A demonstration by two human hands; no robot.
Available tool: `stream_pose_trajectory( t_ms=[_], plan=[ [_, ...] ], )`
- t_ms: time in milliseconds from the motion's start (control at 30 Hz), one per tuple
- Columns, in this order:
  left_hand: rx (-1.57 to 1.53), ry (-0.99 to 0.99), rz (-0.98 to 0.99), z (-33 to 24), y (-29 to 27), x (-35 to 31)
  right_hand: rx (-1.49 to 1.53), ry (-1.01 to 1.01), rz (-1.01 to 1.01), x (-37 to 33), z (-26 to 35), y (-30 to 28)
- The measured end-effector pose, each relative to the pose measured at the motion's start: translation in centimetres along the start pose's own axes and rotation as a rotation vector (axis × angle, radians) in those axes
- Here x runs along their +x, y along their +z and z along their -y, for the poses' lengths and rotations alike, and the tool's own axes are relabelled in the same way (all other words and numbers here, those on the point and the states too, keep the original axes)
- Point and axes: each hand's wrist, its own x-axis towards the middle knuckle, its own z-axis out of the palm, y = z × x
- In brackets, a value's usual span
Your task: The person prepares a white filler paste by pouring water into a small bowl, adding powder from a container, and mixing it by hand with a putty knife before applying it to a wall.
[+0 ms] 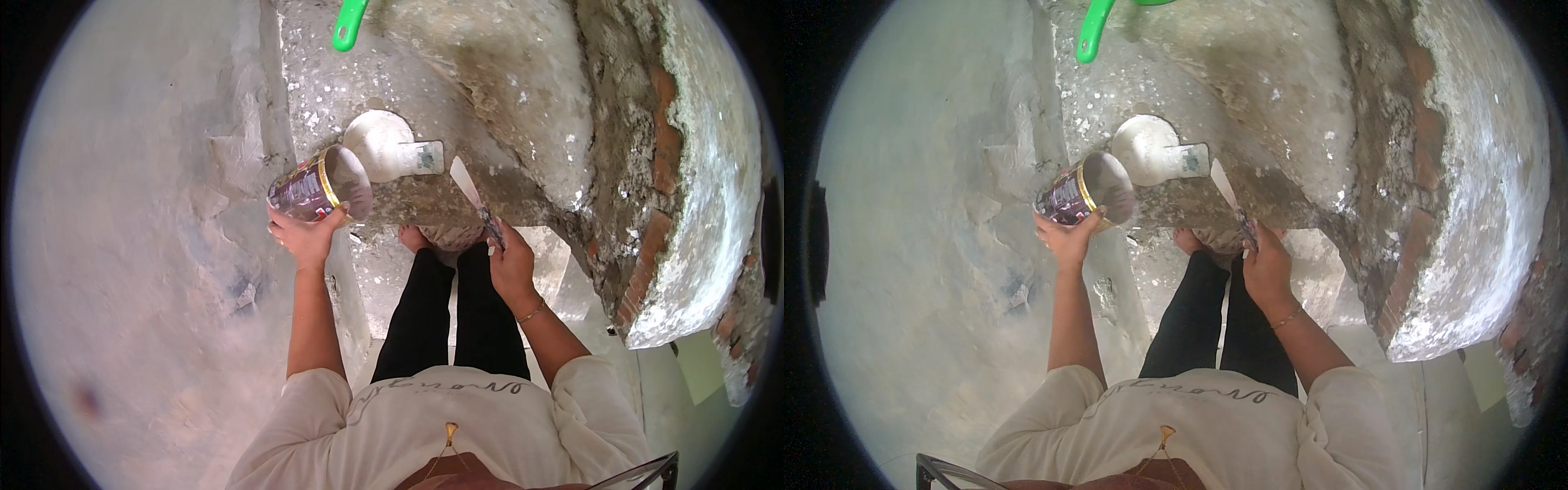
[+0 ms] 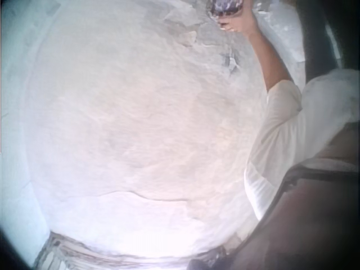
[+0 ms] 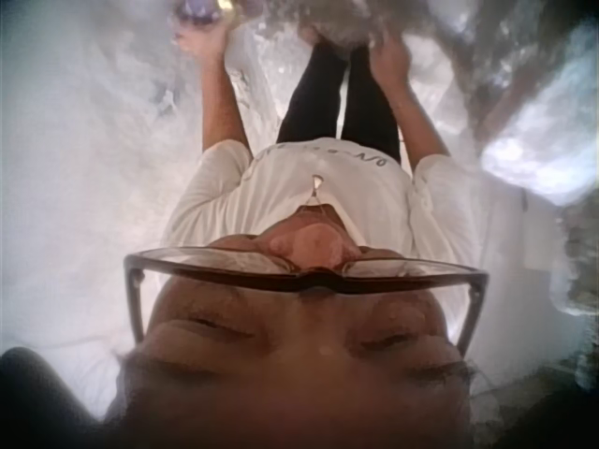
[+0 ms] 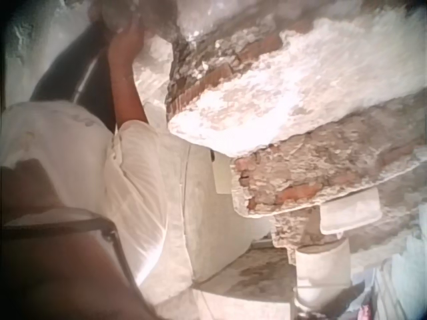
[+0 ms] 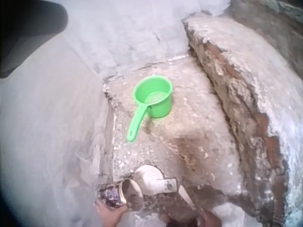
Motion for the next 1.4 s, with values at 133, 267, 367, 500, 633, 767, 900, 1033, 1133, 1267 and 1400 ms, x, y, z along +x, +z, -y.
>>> stream_pose_trajectory(
  t_ms=[133, 267, 367, 500, 633, 767, 900, 1033, 1133, 1267, 1400],
  plan=[
    [-0.782, -0.025, 0.246, 2.8, -0.9, 0.9, 0.061, 0.074, 0.036, 0.1, 0.3, -0.2],
    [-0.805, -0.355, 0.367, 4.0, -3.4, 0.5, 0.046, 0.096, 0.025, -0.1, 0.3, -1.0],
    [-0.89, -0.319, 0.343, 5.3, -3.8, 0.4, 0.041, 0.1, 0.029, 0.2, 0.4, -1.7],
    [-1.227, -0.242, 0.534, 10.5, -4.5, 1.0, 0.004, -0.008, 0.001, 0.2, 0.5, -1.3],
    [-1.544, -0.249, 0.777, 11.5, -4.4, -0.6, 0.034, 0.09, 0.038, 0.3, 1.6, -2.1],
    [-1.385, -0.165, 0.797, 8.0, -2.3, 0.0, -0.007, 0.029, 0.014, 0.2, 1.3, -1.3],
    [-1.41, -0.136, 0.839, 4.6, -2.2, -0.4, 0.083, 0.034, 0.007, -0.4, 3.0, -3.4],
    [-1.34, -0.096, 0.863, 1.1, -4.4, -1.4, 0.24, -0.093, -0.186, -3.3, 7.2, -8.4],
    [-1.296, -0.065, 0.888, -2.7, -5.4, -2.7, 0.112, -0.238, -0.184, -5.1, 11.0, -12.8],
    [-1.29, -0.061, 0.963, -7.8, -4.9, -4.8, -0.259, -0.564, 0.047, -5.1, 11.8, -14.3],
    [-1.148, 0.044, 1.032, -11.4, -4.0, -5.7, -0.369, -0.488, 0.034, -4.4, 10.8, -15.3]
  ],
)
